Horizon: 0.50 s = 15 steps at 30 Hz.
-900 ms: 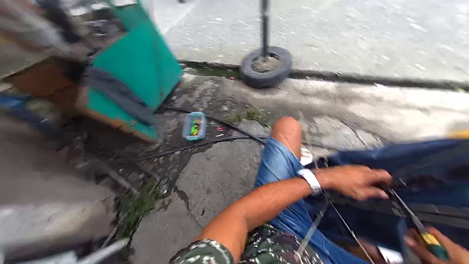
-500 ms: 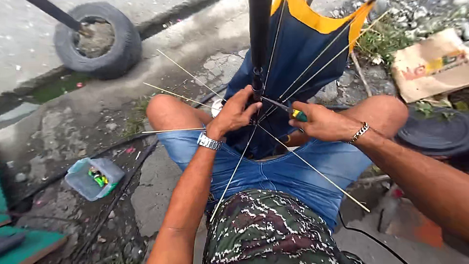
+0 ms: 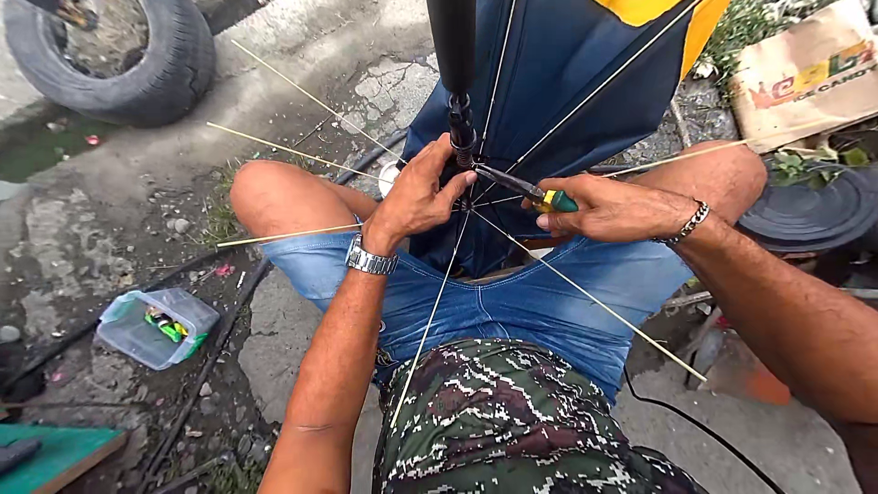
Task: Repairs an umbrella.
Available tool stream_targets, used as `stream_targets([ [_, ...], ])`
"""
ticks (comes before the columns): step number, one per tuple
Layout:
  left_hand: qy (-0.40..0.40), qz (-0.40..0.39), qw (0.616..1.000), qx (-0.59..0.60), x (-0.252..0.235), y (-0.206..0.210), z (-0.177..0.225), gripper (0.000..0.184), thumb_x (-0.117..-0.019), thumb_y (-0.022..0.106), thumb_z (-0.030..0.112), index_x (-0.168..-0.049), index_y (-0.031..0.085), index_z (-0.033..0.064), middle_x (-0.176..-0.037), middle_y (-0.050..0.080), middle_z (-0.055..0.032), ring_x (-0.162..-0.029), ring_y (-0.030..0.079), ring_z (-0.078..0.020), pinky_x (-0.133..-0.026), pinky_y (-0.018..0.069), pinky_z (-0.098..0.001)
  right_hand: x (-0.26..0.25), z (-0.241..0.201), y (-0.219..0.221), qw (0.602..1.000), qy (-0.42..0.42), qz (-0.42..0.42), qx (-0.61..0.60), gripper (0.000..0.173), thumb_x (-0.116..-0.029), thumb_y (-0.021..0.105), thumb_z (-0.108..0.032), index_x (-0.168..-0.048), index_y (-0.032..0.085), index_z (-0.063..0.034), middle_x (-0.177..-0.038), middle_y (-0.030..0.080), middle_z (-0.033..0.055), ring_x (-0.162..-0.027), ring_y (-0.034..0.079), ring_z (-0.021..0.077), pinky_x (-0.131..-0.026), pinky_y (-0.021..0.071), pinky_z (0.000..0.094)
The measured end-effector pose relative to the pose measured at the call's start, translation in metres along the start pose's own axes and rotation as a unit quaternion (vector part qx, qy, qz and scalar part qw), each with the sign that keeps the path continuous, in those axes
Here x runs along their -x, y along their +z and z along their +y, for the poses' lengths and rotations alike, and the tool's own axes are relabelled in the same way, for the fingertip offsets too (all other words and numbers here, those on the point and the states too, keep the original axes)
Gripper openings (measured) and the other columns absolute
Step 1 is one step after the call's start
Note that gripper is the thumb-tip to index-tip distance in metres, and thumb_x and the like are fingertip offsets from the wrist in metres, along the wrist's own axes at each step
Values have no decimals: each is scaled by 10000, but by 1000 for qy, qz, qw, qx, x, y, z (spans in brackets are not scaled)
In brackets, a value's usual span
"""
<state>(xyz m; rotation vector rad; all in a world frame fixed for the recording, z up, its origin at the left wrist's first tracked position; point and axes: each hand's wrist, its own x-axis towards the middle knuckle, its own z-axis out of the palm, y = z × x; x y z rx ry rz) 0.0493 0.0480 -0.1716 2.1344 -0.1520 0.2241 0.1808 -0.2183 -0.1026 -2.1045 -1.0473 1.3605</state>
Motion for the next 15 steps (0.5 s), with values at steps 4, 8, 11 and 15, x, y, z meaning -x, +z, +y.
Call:
stream_targets([
  [4, 5, 1, 1000, -3, 1, 0, 0, 373, -1023, 609, 270, -1288, 610, 8, -1169, 678, -108, -1150, 632, -159, -1049, 501, -354, 4, -6, -5, 999, 9, -43, -14, 235, -1032, 623, -190, -1243, 618, -86, -916, 723, 42, -735, 708, 132, -683, 614, 309],
  [8, 7, -2, 1000, -1, 3, -1, 1, 362, -1028, 604, 276, -1278, 615, 14, -1164, 677, -103, -1146, 630, -153, -1040, 504, -346, 4, -11, -8, 998, 19, -49, -42, 235, -1043, 602, -167, -1257, 612, -72, -964, 730, 57, -764, 719, 146, -704, 621, 307],
  [11, 4, -6, 1000, -4, 4, -1, 1, 365, -1030, 602, 283, -1278, 617, 16, -1161, 679, -100, -1144, 630, -154, -1034, 504, -347, 2, -11, -8, 998, 18, -45, -38, 242, -1043, 603, -176, -1263, 612, -76, -957, 732, 51, -766, 721, 143, -708, 621, 307],
  [15, 7, -8, 1000, -3, 4, -1, 0, 372, -1030, 601, 282, -1291, 610, 18, -1186, 677, -100, -1168, 625, -157, -1052, 496, -349, 0, -13, -8, 999, 10, -39, -25, 215, -1040, 606, -173, -1234, 622, -82, -909, 726, 43, -740, 716, 134, -690, 621, 306],
])
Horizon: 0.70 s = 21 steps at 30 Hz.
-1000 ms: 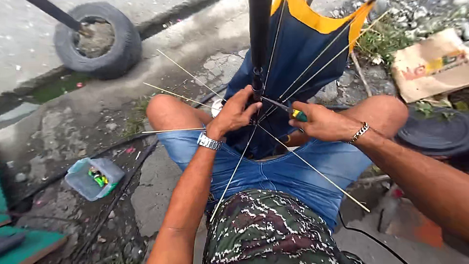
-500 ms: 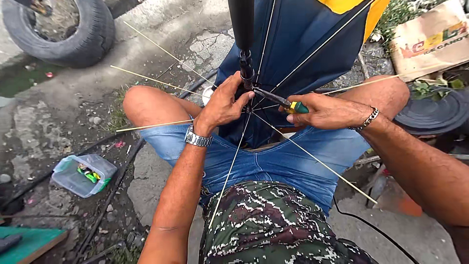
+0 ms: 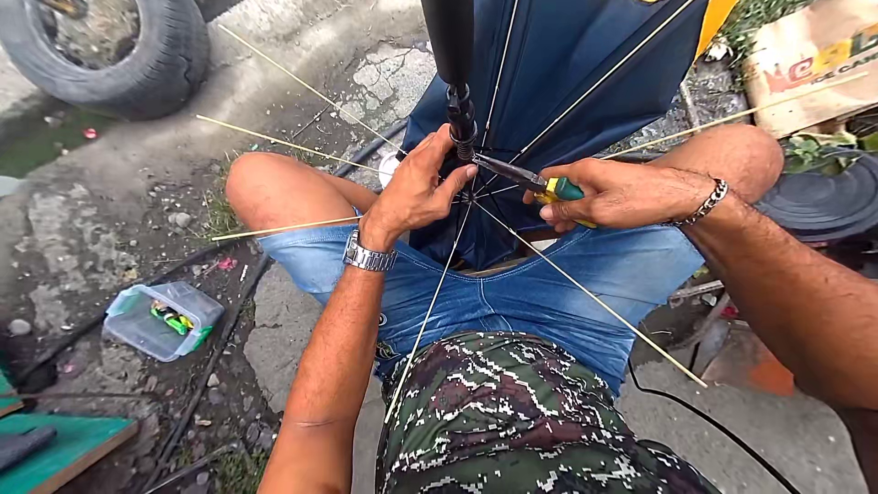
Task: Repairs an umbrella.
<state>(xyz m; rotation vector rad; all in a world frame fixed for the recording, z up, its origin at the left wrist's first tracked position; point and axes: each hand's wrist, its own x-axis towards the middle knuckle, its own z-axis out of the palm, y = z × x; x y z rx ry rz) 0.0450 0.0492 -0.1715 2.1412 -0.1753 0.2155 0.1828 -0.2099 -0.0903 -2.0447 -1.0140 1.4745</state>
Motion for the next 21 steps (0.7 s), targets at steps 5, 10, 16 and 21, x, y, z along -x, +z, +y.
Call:
stream_targets([
  [5, 0, -3, 1000, 4, 0, -1, 0, 384, -1032, 601, 278, -1305, 601, 9, -1194, 673, -105, -1172, 621, -152, -1056, 493, -342, -1, -1, -2, 1000, 4, -11, -12, 207, -1041, 605, -164, -1230, 611, -79, -928, 718, 58, -731, 713, 154, -662, 620, 306],
  [10, 4, -15, 1000, -2, 0, -1, 1, 385, -1031, 599, 279, -1307, 604, 11, -1200, 675, -111, -1176, 623, -163, -1061, 491, -353, 2, -4, -10, 997, 18, -55, -58, 195, -1050, 581, -131, -1224, 608, -47, -895, 723, 97, -710, 726, 203, -649, 636, 334],
  [16, 14, -25, 1000, -9, -1, 0, 2, 395, -1036, 593, 280, -1321, 602, 6, -1208, 674, -122, -1178, 624, -176, -1059, 493, -362, 5, -1, -12, 990, 24, -82, -109, 122, -1055, 567, -138, -1112, 614, -40, -766, 640, 100, -575, 612, 171, -513, 528, 274],
  [21, 20, -26, 999, -13, -3, 4, 3, 374, -1037, 594, 275, -1304, 613, 14, -1188, 677, -112, -1163, 625, -171, -1045, 495, -353, 10, 1, 7, 999, 5, 27, -34, 68, -1023, 630, -169, -995, 604, -112, -702, 560, 15, -542, 504, 107, -483, 418, 269],
])
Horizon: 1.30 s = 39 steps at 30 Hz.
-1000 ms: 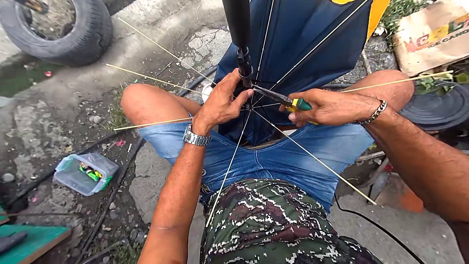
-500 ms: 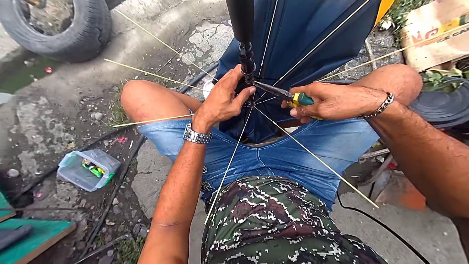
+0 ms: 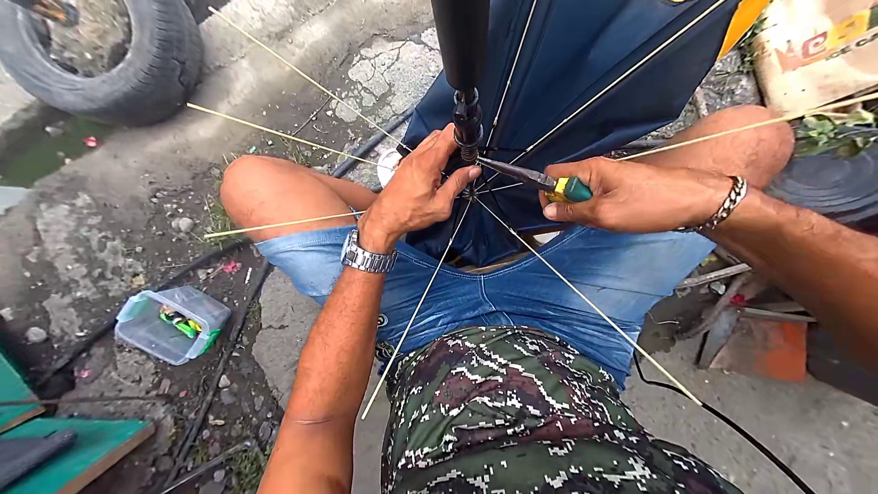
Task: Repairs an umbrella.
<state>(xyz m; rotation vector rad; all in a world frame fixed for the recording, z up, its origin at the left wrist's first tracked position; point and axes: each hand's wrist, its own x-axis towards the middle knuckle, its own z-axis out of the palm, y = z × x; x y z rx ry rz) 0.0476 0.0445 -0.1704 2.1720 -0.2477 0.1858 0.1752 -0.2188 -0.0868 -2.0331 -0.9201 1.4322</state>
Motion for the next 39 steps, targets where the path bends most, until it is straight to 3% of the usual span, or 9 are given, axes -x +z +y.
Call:
stream_targets([
  [4, 15, -2, 1000, -11, -1, 1, 1, 366, -1037, 594, 277, -1291, 623, 16, -1181, 689, -116, -1150, 638, -183, -1039, 504, -365, 8, -5, 12, 952, 17, 120, 280, 89, -1007, 580, -222, -1079, 542, -187, -689, 564, 2, -616, 598, 201, -541, 486, 434],
  [8, 22, -4, 1000, -5, -5, 2, -1, 363, -1032, 604, 273, -1284, 631, 13, -1172, 696, -109, -1139, 649, -164, -1036, 512, -353, 9, 10, 20, 887, -36, 220, 404, 223, -897, 595, -119, -1108, 542, -73, -822, 590, 145, -720, 656, 378, -552, 491, 529],
  [12, 20, -17, 1000, -6, -8, 1, 2, 339, -1032, 601, 273, -1258, 635, 23, -1151, 698, -103, -1133, 652, -164, -1030, 515, -360, 8, 17, 16, 850, -78, 256, 455, 215, -914, 564, -109, -1093, 533, 7, -851, 574, 237, -772, 648, 477, -552, 489, 558],
  [16, 30, -30, 999, -8, -13, 2, 4, 319, -1030, 606, 245, -1254, 622, 19, -1135, 690, -100, -1123, 648, -173, -1022, 516, -362, 14, 14, 8, 823, -79, 263, 498, 192, -953, 522, -117, -1091, 522, 17, -841, 562, 247, -756, 634, 481, -564, 485, 549],
  [20, 26, -28, 999, -9, -15, 9, 5, 324, -1025, 610, 251, -1257, 624, 27, -1148, 683, -94, -1122, 637, -170, -1012, 517, -354, 27, -3, -6, 851, -31, 191, 489, 197, -960, 557, -145, -1132, 545, -49, -862, 585, 183, -758, 652, 417, -556, 488, 534],
  [25, -40, 64, 996, -44, -17, 37, 17, 738, -830, 779, 598, -1238, 603, 9, -1159, 661, -131, -1141, 620, -223, -1019, 509, -408, 35, -32, -26, 882, 60, 104, 456, 202, -964, 589, -200, -1158, 571, -148, -771, 594, 84, -676, 638, 325, -543, 468, 523],
  [29, -116, 175, 972, -110, -20, 65, 24, 486, -878, 741, 377, -1177, 628, 12, -1087, 678, -122, -1052, 653, -237, -930, 540, -406, 30, -37, -25, 874, 53, 103, 471, 236, -953, 579, -177, -1186, 573, -142, -808, 594, 92, -694, 643, 330, -549, 471, 521],
  [34, -112, 79, 984, -113, -17, 53, 18, 439, -940, 642, 288, -1268, 583, 2, -1163, 653, -151, -1130, 617, -264, -988, 505, -402, 27, -26, -20, 838, 0, 151, 525, 243, -984, 549, -127, -1218, 559, -63, -905, 598, 192, -796, 662, 428, -578, 500, 540],
  [39, -88, 25, 990, -107, -19, 39, 13, 338, -936, 618, 238, -1193, 592, 20, -1130, 643, -149, -1124, 604, -252, -992, 488, -374, 16, -10, -16, 803, -63, 202, 557, 216, -1011, 484, -72, -1209, 499, 15, -908, 563, 285, -807, 625, 515, -612, 482, 573],
])
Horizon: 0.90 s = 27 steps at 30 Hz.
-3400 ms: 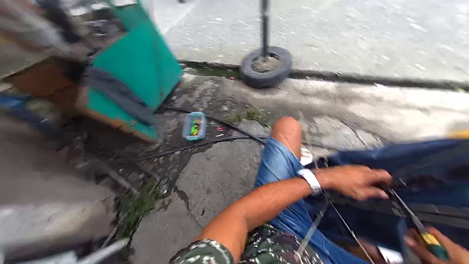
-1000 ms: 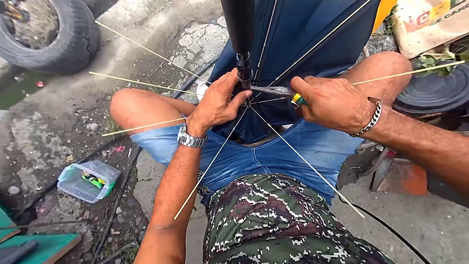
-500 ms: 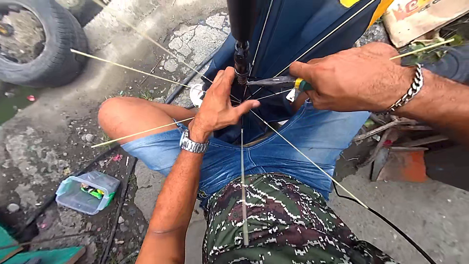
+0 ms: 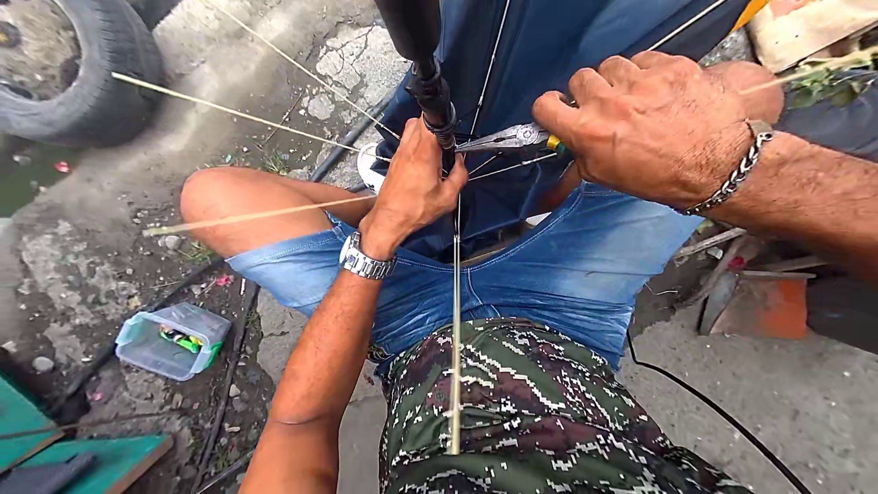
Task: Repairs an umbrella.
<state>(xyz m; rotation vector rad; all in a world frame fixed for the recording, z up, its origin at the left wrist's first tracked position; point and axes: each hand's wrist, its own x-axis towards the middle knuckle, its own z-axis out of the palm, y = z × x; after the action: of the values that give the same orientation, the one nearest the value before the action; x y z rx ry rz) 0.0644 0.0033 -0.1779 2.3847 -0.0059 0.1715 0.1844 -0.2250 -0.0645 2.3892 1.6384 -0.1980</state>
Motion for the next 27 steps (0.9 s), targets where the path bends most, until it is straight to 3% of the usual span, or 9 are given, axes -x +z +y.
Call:
stream_targets([
  [3, -8, -29, 1000, -6, -3, -7, 0, 339, -929, 601, 234, -1200, 585, 32, -1123, 631, -134, -1104, 600, -242, -964, 495, -373, -2, 3, 5, 999, -8, 30, 15, 234, -996, 457, 7, -1227, 481, 39, -904, 549, 305, -797, 614, 531, -606, 475, 577],
  [7, -30, -47, 998, -10, -5, -9, 1, 446, -952, 599, 328, -1293, 555, 45, -1161, 616, -113, -1120, 598, -211, -966, 505, -370, 2, 3, 8, 999, 7, 31, -6, 200, -1020, 421, -46, -1191, 482, 37, -917, 550, 302, -811, 612, 535, -604, 472, 586],
  [10, -43, -45, 998, 9, -4, -10, -1, 489, -977, 614, 380, -1319, 545, 36, -1192, 623, -123, -1163, 590, -219, -1015, 484, -381, 8, -12, 10, 994, 60, -33, -90, 315, -943, 555, -91, -1239, 520, 10, -999, 586, 288, -894, 631, 522, -618, 493, 598],
  [12, -50, -42, 998, 20, -2, -12, -3, 537, -975, 630, 425, -1327, 534, 31, -1196, 622, -121, -1169, 587, -211, -1029, 479, -382, 18, -20, 14, 980, 78, -81, -163, 329, -953, 611, -147, -1259, 559, -37, -1007, 617, 219, -877, 651, 444, -642, 515, 581],
  [16, -49, -52, 997, 28, 4, -21, -10, 569, -960, 660, 489, -1292, 563, 37, -1178, 620, -118, -1152, 588, -206, -1026, 481, -376, 38, -29, 33, 915, 103, -125, -370, 183, -1014, 602, -317, -1148, 592, -192, -746, 602, -14, -627, 604, 169, -547, 513, 428],
  [19, -31, -62, 997, 36, 7, -25, -13, 591, -958, 666, 501, -1310, 561, 37, -1217, 617, -118, -1186, 582, -194, -1053, 474, -371, 45, -48, 54, 907, 151, -75, -387, 266, -1000, 619, -276, -1250, 598, -186, -815, 636, 20, -692, 637, 211, -595, 536, 479],
  [21, -7, -77, 995, 59, 8, -28, -13, 603, -966, 667, 474, -1366, 540, 41, -1274, 615, -112, -1245, 562, -181, -1093, 453, -366, 43, -59, 66, 913, 163, -39, -371, 279, -985, 615, -248, -1252, 608, -171, -858, 656, 35, -748, 657, 229, -644, 544, 497],
  [27, 35, -157, 980, 115, 6, -48, -15, 483, -1002, 605, 301, -1420, 535, 69, -1341, 609, -84, -1310, 534, -128, -1135, 428, -343, 37, -67, 64, 916, 161, -4, -367, 277, -988, 605, -211, -1260, 599, -156, -907, 669, 41, -721, 655, 217, -617, 541, 474],
])
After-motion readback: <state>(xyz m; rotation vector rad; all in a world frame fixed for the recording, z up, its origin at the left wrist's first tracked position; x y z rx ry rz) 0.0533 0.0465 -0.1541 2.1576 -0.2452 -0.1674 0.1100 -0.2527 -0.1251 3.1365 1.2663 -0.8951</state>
